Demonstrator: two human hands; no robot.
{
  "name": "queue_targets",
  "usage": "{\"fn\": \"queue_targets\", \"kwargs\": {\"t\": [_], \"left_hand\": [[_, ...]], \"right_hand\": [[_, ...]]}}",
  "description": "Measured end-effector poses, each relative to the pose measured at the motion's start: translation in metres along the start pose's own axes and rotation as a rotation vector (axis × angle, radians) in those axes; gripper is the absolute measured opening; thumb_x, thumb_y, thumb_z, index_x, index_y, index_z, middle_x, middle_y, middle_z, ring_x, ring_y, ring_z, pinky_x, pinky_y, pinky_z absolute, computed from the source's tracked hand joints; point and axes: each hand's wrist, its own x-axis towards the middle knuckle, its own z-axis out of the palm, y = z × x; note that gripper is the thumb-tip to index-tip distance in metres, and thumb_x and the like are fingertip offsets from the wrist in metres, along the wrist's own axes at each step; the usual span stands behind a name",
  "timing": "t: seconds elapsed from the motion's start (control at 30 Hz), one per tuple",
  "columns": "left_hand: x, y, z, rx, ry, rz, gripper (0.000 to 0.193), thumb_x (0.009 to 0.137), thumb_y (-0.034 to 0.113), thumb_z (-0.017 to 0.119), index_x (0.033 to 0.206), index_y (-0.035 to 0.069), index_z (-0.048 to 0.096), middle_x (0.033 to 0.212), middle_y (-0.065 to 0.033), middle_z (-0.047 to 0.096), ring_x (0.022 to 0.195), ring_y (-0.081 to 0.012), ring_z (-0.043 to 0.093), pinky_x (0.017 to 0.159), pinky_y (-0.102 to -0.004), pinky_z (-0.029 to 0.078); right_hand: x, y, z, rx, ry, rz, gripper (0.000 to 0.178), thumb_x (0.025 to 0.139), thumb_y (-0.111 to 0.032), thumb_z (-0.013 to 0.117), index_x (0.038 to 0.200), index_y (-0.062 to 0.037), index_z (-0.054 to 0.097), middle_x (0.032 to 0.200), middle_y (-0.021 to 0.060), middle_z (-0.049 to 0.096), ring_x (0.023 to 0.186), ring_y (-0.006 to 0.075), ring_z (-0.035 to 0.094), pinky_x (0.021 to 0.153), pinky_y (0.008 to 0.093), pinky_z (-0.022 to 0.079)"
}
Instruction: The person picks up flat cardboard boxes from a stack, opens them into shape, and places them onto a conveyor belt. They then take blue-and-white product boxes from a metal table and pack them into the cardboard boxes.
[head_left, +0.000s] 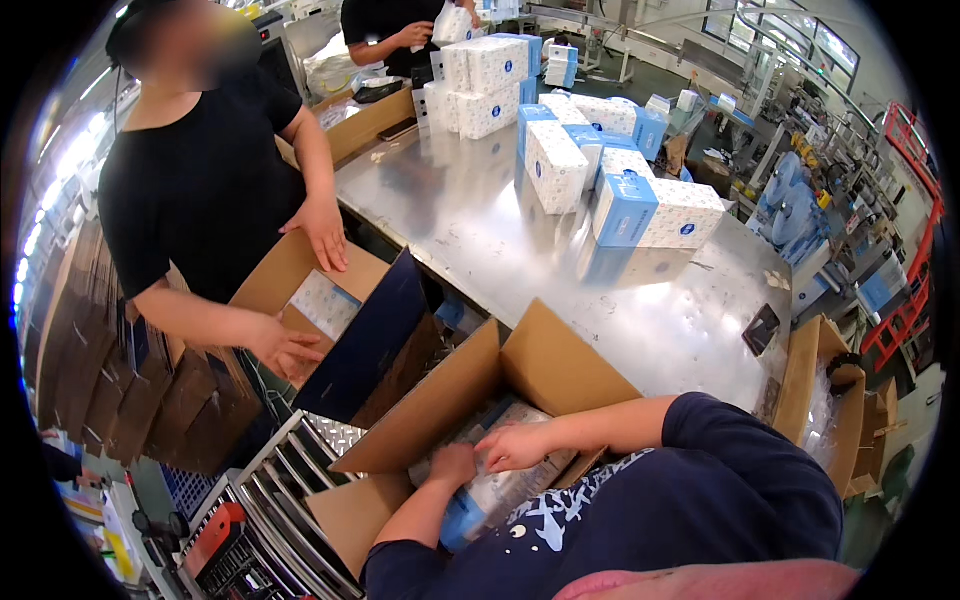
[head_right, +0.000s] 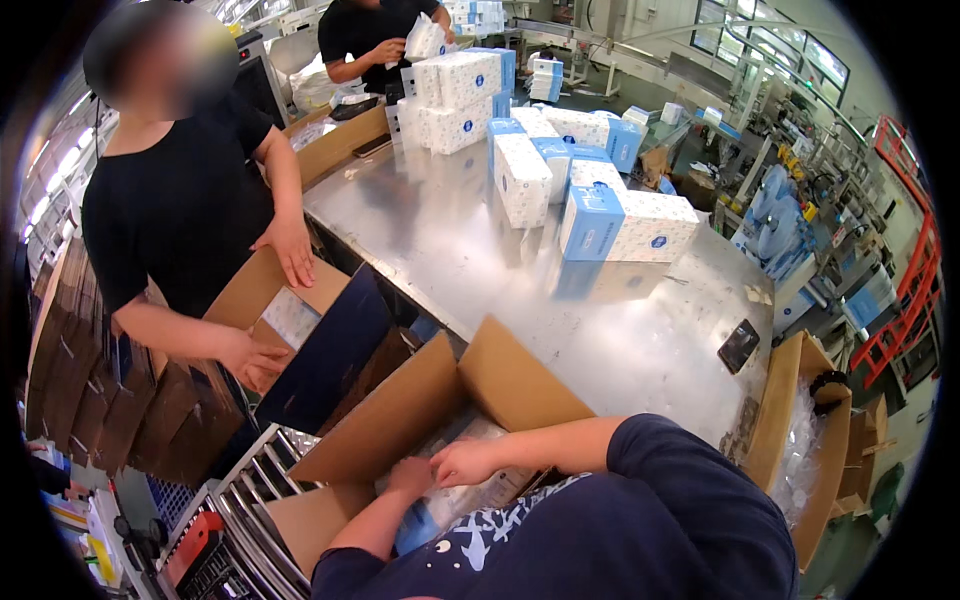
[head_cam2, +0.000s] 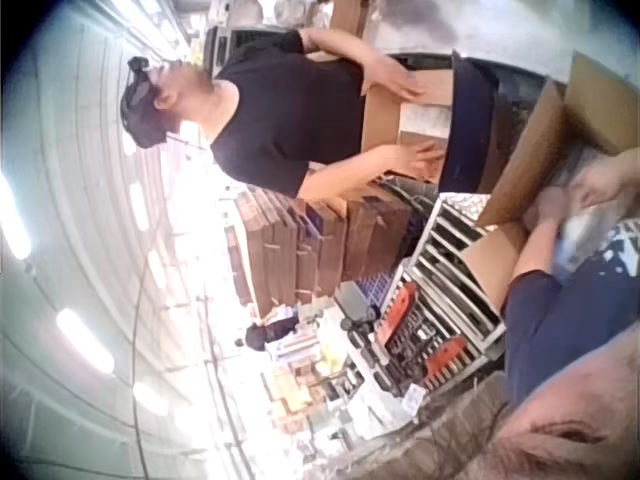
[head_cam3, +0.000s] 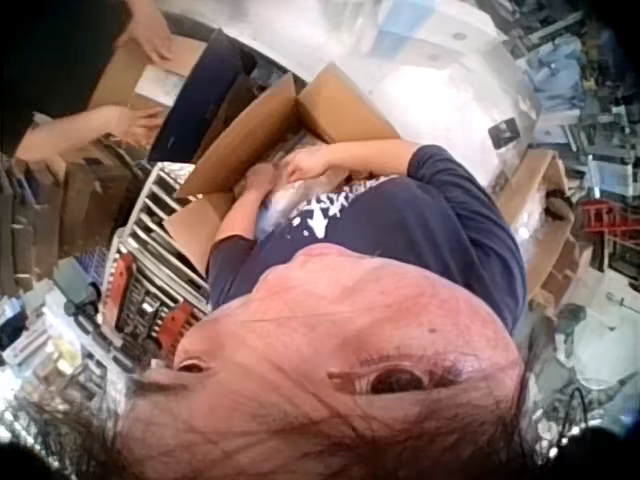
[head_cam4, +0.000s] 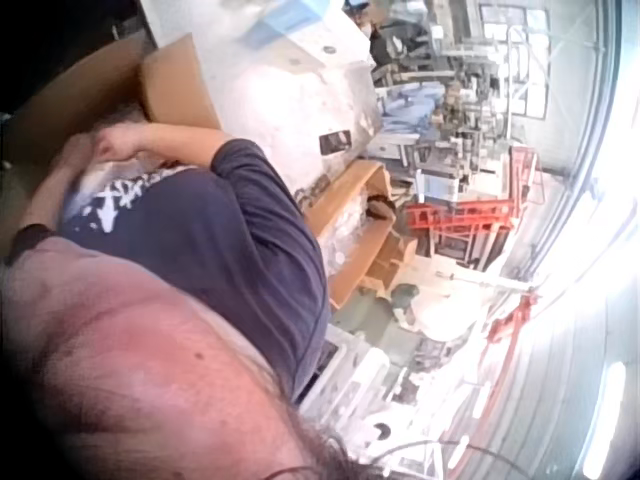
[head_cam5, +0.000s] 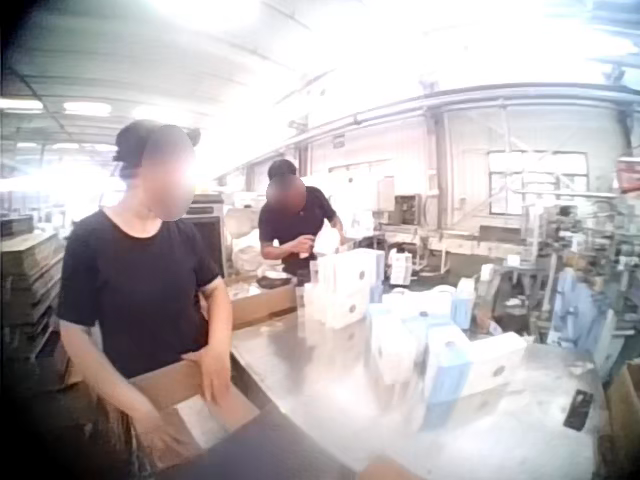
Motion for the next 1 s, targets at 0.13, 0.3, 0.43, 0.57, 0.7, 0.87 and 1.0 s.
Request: {"fn": "queue_targets", "kwargs": {"t": [0.13,0.3,0.43,0.57,0.7,0.87,1.0], "left_hand": [[0.052,-0.061,0.076,-0.102,0.427,-0.151,0.033,0.084,0.026,0.053,0.104,0.001,0.064,0.112,-0.0252,0.059,0.109,-0.0332,0.057,0.094,-0.0435,0.043],[0.091,-0.096,0.109,-0.316,0.011,-0.294,0.045,0.087,0.042,0.055,0.106,0.003,0.065,0.113,-0.0217,0.06,0.106,-0.0357,0.058,0.088,-0.0418,0.047],[0.106,-0.091,0.122,-0.155,0.008,-0.182,0.037,0.087,0.035,0.052,0.103,0.006,0.067,0.11,-0.0193,0.062,0.103,-0.0345,0.06,0.089,-0.0432,0.047],[0.096,-0.059,0.105,0.019,-0.004,-0.043,0.027,0.086,0.022,0.048,0.094,0.011,0.071,0.103,-0.0157,0.066,0.098,-0.0311,0.063,0.082,-0.0461,0.05],[0.062,-0.02,0.03,0.331,-0.093,0.299,0.023,0.082,0.017,0.05,0.088,0.008,0.07,0.096,-0.0157,0.067,0.089,-0.0311,0.066,0.075,-0.044,0.053],[0.01,0.014,-0.048,0.351,-0.075,0.321,0.022,0.08,0.012,0.049,0.087,0.006,0.07,0.091,-0.0141,0.069,0.084,-0.0297,0.067,0.071,-0.0434,0.053],[0.04,0.003,0.02,0.15,-0.018,0.106,0.024,0.08,0.016,0.051,0.097,0.009,0.067,0.099,-0.0139,0.067,0.093,-0.0304,0.065,0.077,-0.0427,0.051]], "right_hand": [[-0.001,0.038,0.022,0.029,-0.041,0.11,0.028,0.089,-0.034,0.052,0.102,-0.0157,0.069,0.131,0.0138,0.05,0.121,0.032,0.045,0.1,0.0499,0.03],[-0.026,0.046,0.037,-0.107,0.063,0.105,0.026,0.089,-0.033,0.053,0.099,-0.0158,0.069,0.129,0.0138,0.051,0.119,0.0317,0.046,0.098,0.0465,0.033],[-0.031,0.046,0.022,-0.112,0.049,0.123,0.026,0.089,-0.034,0.052,0.099,-0.0165,0.069,0.126,0.0106,0.054,0.117,0.0298,0.049,0.095,0.0474,0.036],[-0.019,0.038,-0.014,-0.022,-0.065,0.135,0.028,0.089,-0.036,0.052,0.101,-0.0169,0.068,0.121,0.0072,0.057,0.11,0.0275,0.054,0.088,0.0466,0.041],[-0.003,0.04,-0.016,0.113,-0.154,0.041,0.026,0.089,-0.031,0.053,0.099,-0.0119,0.068,0.112,0.0101,0.061,0.105,0.0292,0.056,0.086,0.0424,0.043],[-0.005,0.046,0.009,0.351,-0.391,-0.009,0.026,0.086,-0.029,0.058,0.096,-0.0073,0.068,0.109,0.0132,0.062,0.104,0.0268,0.055,0.088,0.0371,0.043],[-0.011,0.05,0.025,0.242,-0.4,0.038,0.026,0.087,-0.032,0.055,0.099,-0.012,0.067,0.129,0.0113,0.052,0.129,0.029,0.037,0.102,0.0445,0.032]]}}
